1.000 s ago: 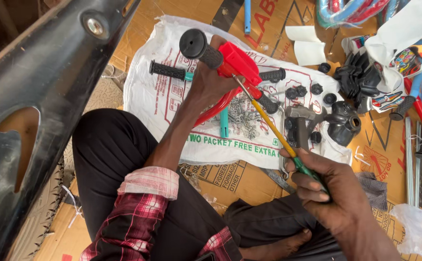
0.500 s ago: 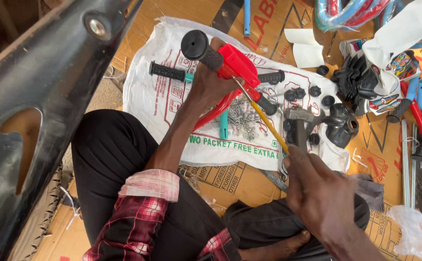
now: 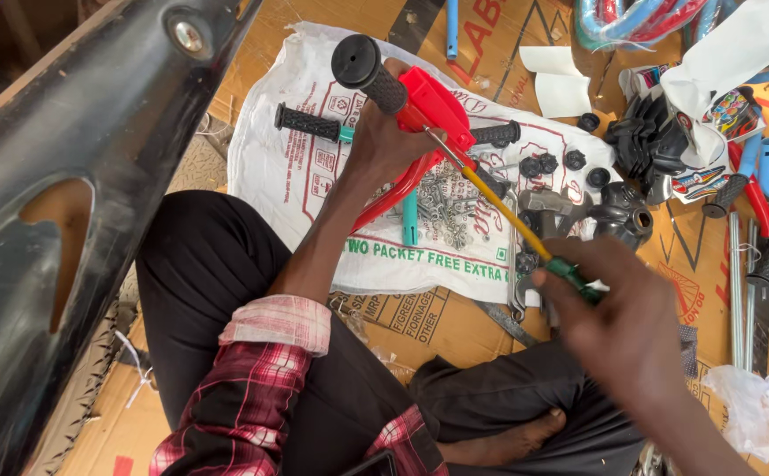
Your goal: The person sits on the ground assembling children's tricycle handlebar assemblies. They fit a red handlebar with molded plastic cover onto the frame, tighten screws with a screwdriver, tap parts with a hammer, then repeat the same assembly on a blue handlebar unit, picking screws from a pile on a printed sack.
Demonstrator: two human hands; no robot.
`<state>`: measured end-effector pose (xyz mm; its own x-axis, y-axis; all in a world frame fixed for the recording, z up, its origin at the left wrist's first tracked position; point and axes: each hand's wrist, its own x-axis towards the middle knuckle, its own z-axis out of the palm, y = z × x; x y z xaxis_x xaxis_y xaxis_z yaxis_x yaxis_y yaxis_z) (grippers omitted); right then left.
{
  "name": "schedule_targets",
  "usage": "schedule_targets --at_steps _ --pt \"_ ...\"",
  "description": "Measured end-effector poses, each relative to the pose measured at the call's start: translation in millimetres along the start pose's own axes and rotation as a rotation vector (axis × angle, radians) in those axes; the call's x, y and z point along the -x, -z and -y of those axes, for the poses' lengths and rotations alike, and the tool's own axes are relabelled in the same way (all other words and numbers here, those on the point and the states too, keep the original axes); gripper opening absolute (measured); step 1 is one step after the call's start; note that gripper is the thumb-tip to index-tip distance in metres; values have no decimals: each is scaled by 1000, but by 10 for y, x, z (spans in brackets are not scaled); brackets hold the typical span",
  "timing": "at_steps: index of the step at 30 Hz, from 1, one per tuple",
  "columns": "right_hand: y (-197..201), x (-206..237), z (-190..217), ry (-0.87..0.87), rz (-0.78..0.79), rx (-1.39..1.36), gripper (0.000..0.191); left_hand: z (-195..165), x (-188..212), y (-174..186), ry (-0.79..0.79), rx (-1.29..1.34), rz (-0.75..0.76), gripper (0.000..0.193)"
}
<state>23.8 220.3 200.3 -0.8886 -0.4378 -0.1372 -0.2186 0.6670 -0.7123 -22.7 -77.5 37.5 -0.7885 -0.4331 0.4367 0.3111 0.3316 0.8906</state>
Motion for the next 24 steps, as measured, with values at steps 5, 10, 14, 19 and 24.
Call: schedule_targets --at_steps 5,10,14,19,24 --pt "-84 110 38 459 -173 506 23 16 46 -1 -4 22 -5 60" --pt "37 -152 -22 -366 98 -441 23 -32 17 11 -2 34 -6 60" --pt "217 -306 14 -530 239 -763 25 -68 28 -15 -2 127 -24 58" --pt "201 -178 204 -143 134 -39 25 70 30 -49 74 -22 -4 58" --pt "104 -32 293 526 -39 668 26 295 89 -106 133 -68 -15 67"
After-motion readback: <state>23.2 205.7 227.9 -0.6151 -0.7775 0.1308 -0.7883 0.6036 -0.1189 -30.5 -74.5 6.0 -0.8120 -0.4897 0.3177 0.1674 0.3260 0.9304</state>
